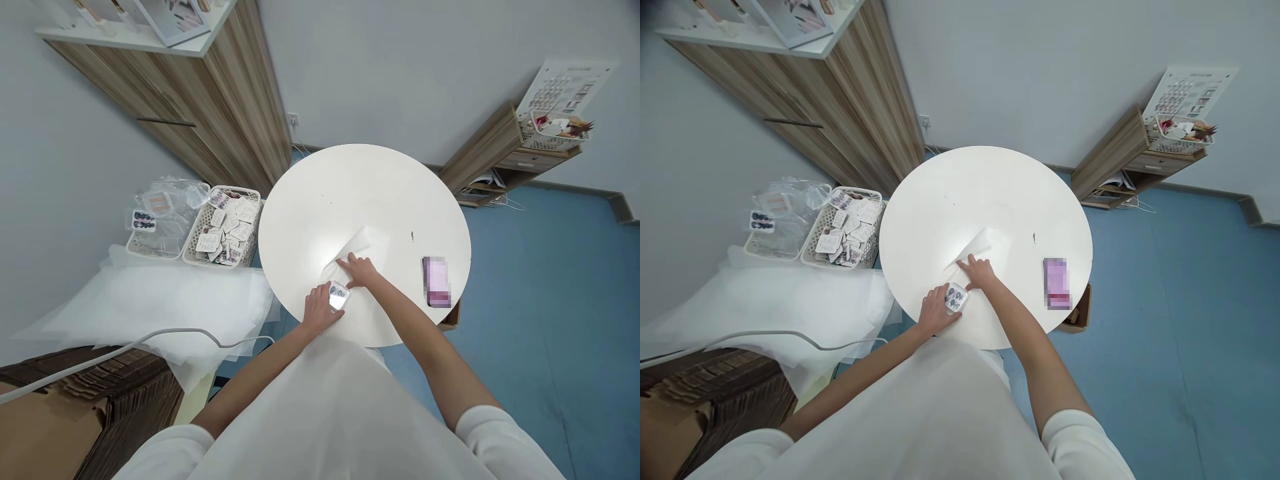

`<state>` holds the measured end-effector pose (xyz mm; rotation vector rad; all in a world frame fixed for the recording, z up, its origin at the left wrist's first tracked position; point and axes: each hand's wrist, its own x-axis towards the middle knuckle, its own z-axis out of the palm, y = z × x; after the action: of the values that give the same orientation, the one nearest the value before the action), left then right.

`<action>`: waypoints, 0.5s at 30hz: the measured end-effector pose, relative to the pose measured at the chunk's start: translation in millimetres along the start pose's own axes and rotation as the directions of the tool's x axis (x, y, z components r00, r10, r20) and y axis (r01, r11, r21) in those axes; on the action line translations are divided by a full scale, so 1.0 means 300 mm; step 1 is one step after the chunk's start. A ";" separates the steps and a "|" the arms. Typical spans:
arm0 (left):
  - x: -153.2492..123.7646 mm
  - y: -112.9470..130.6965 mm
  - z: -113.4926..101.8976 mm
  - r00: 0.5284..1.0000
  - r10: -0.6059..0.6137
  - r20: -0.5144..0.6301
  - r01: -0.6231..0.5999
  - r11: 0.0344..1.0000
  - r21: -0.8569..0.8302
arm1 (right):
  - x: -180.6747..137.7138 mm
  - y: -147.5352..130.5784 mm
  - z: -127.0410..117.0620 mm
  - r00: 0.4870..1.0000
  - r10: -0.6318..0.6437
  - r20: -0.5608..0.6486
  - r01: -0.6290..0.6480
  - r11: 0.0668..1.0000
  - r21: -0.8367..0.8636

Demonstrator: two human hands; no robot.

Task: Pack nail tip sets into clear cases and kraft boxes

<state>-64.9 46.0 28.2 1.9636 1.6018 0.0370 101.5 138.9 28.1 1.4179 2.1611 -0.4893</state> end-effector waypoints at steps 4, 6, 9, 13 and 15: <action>0.013 0.019 0.037 0.998 -0.067 -0.004 0.067 0.997 0.043 | -0.015 0.031 0.000 0.998 -0.070 -0.010 0.070 0.997 0.022; 0.020 0.027 0.044 0.997 -0.081 -0.003 0.081 0.995 0.066 | -0.034 0.046 0.005 0.995 -0.094 -0.039 0.096 0.995 0.034; 0.033 0.034 0.044 0.996 -0.086 0.004 0.086 0.993 0.086 | -0.077 0.059 0.019 0.988 -0.081 -0.128 0.090 0.994 0.064; 0.057 0.028 0.026 0.995 -0.089 0.052 0.085 0.994 0.064 | -0.157 0.044 0.060 0.972 -0.008 -0.234 0.044 0.988 0.150; 0.069 0.019 0.012 0.993 -0.079 0.093 0.076 0.996 0.036 | -0.202 0.019 0.092 0.962 0.016 -0.273 0.041 0.979 0.202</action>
<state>-52.7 62.5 20.8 1.8964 1.6251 -0.1113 132.6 81.1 41.5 1.6690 2.3948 -0.5640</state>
